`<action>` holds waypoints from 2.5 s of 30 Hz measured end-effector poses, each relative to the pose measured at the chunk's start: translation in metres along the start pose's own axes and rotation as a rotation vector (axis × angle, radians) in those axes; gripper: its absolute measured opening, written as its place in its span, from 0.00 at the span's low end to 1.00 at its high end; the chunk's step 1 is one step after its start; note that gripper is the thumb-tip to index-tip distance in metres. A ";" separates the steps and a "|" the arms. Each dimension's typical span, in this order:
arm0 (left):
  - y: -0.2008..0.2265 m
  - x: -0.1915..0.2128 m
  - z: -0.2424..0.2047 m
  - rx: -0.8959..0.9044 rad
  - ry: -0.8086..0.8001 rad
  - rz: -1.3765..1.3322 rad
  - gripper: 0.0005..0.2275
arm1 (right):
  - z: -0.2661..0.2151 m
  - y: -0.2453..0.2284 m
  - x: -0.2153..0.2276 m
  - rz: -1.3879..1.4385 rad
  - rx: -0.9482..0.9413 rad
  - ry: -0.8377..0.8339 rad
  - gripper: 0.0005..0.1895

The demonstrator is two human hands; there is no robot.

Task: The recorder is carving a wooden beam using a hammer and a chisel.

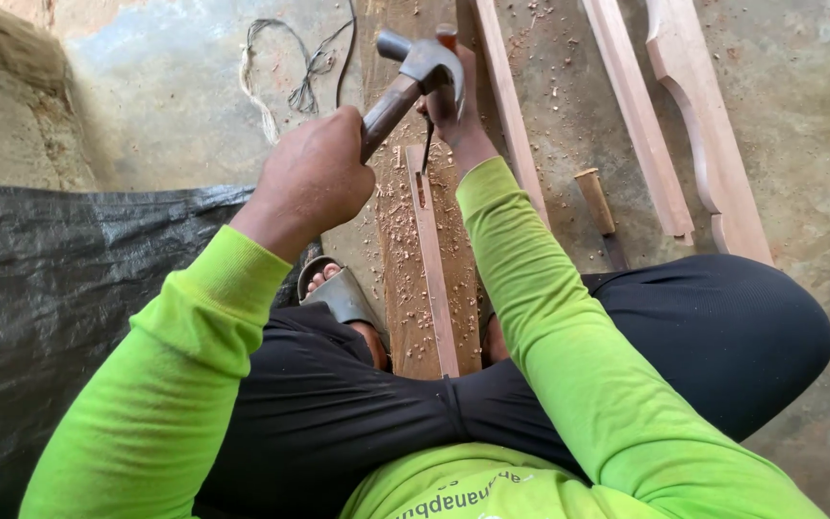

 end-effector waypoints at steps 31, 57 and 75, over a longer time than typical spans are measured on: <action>0.003 -0.004 0.006 -0.080 0.070 0.074 0.10 | -0.035 -0.013 -0.013 -0.002 0.123 0.144 0.17; -0.020 -0.022 0.048 -0.031 0.092 0.090 0.10 | -0.022 0.007 -0.037 0.208 -0.201 -0.120 0.16; -0.028 0.014 -0.004 -0.138 0.208 0.016 0.12 | -0.030 -0.033 -0.048 -0.200 0.021 -0.196 0.14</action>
Point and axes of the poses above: each hand's wrist, its own z-axis towards the middle knuckle, its own x-axis out of the back of the hand, y = z × x, the point moved 4 cm from there along z, towards the middle knuckle, and after that the axes turned 2 degrees about -x, right-handed, at the moved point
